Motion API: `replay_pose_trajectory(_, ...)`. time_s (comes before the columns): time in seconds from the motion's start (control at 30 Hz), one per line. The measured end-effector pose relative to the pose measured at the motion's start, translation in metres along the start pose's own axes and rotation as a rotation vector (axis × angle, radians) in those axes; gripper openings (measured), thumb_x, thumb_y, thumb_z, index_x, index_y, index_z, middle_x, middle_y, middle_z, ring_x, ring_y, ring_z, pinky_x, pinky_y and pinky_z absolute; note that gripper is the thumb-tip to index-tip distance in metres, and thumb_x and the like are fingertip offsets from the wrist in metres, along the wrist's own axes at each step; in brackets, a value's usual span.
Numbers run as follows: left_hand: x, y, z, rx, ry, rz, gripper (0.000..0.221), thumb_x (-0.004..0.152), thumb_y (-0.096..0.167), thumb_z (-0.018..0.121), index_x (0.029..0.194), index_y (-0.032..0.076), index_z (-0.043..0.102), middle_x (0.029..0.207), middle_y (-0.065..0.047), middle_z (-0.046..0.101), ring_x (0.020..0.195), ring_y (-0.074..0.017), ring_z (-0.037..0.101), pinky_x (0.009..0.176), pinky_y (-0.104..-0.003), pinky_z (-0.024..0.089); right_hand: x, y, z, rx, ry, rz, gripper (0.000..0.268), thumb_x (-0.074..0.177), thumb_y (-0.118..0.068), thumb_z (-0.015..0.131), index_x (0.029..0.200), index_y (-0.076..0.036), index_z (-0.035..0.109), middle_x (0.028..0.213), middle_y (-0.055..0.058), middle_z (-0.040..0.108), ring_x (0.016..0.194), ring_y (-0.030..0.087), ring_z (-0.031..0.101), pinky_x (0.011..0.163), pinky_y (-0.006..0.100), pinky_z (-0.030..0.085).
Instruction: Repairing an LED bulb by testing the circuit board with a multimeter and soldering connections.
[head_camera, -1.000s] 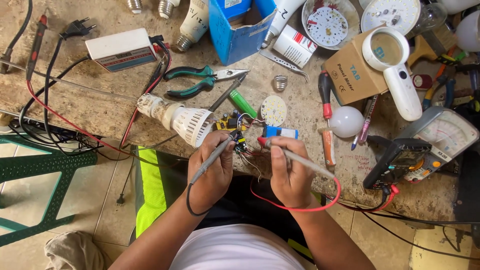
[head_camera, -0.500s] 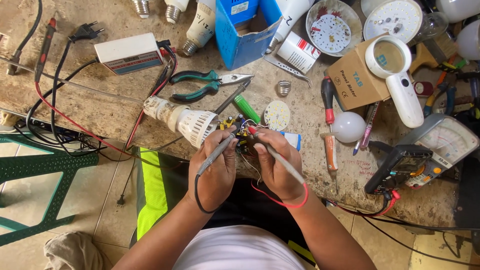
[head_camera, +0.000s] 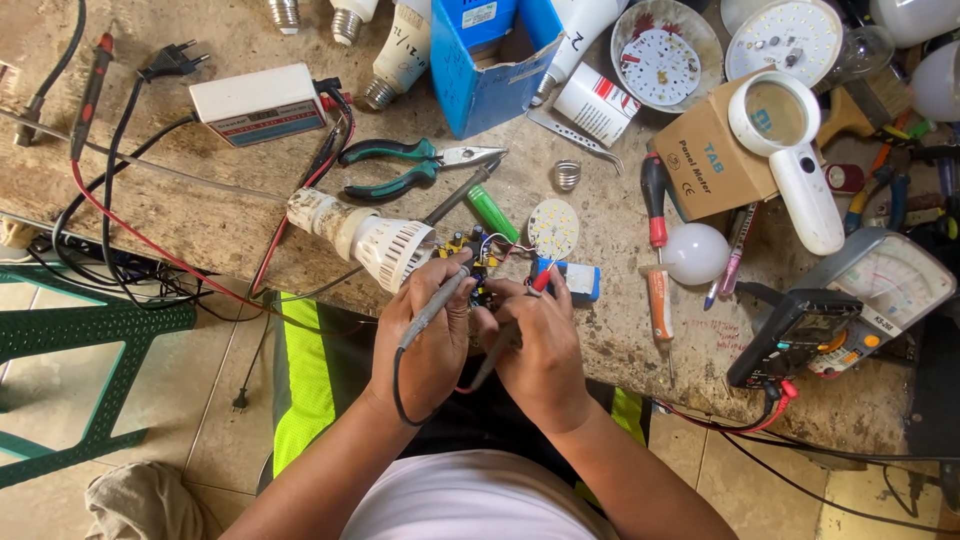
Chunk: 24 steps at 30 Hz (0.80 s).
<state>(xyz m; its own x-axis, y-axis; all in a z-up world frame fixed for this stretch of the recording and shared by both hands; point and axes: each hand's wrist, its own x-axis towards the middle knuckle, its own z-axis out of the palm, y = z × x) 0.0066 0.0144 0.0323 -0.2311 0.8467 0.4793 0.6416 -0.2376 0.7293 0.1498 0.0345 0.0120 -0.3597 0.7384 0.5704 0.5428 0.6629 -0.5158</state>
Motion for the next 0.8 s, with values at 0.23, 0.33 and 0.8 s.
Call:
replay_pose_trajectory(0.23,-0.002,0.001,-0.005,-0.054,-0.041,0.019,0.016,0.104,0.014,0.061,0.112,0.003,0.052,0.106,-0.021,0.072,0.092,-0.0476,0.071,0.064,-0.056,0.064,0.004,-0.001,-0.006,0.015,-0.07,0.051,0.03,0.086,-0.017,0.082,0.089,-0.011,0.053,0.102,0.011,0.077,0.091,0.033,0.076,0.108,0.067,0.039)
replay_pose_trajectory(0.33,0.001,0.001,-0.006,-0.077,-0.056,-0.002,0.015,0.105,0.015,0.059,0.111,0.003,0.052,0.108,-0.022,0.071,0.094,-0.0499,0.069,0.063,-0.059,0.064,0.005,0.001,-0.001,-0.042,-0.077,0.025,0.027,0.089,-0.019,0.08,0.091,-0.009,0.055,0.098,0.012,0.076,0.088,0.032,0.075,0.11,0.069,0.036)
replay_pose_trajectory(0.8,-0.013,-0.009,0.004,0.001,-0.111,0.046,0.018,0.102,0.017,0.065,0.113,0.007,0.055,0.101,-0.012,0.069,0.094,-0.0381,0.072,0.065,-0.051,0.066,-0.003,0.001,-0.006,0.034,-0.128,0.017,0.022,0.086,-0.007,0.078,0.088,-0.01,0.057,0.098,0.013,0.078,0.086,0.032,0.075,0.112,0.074,0.029)
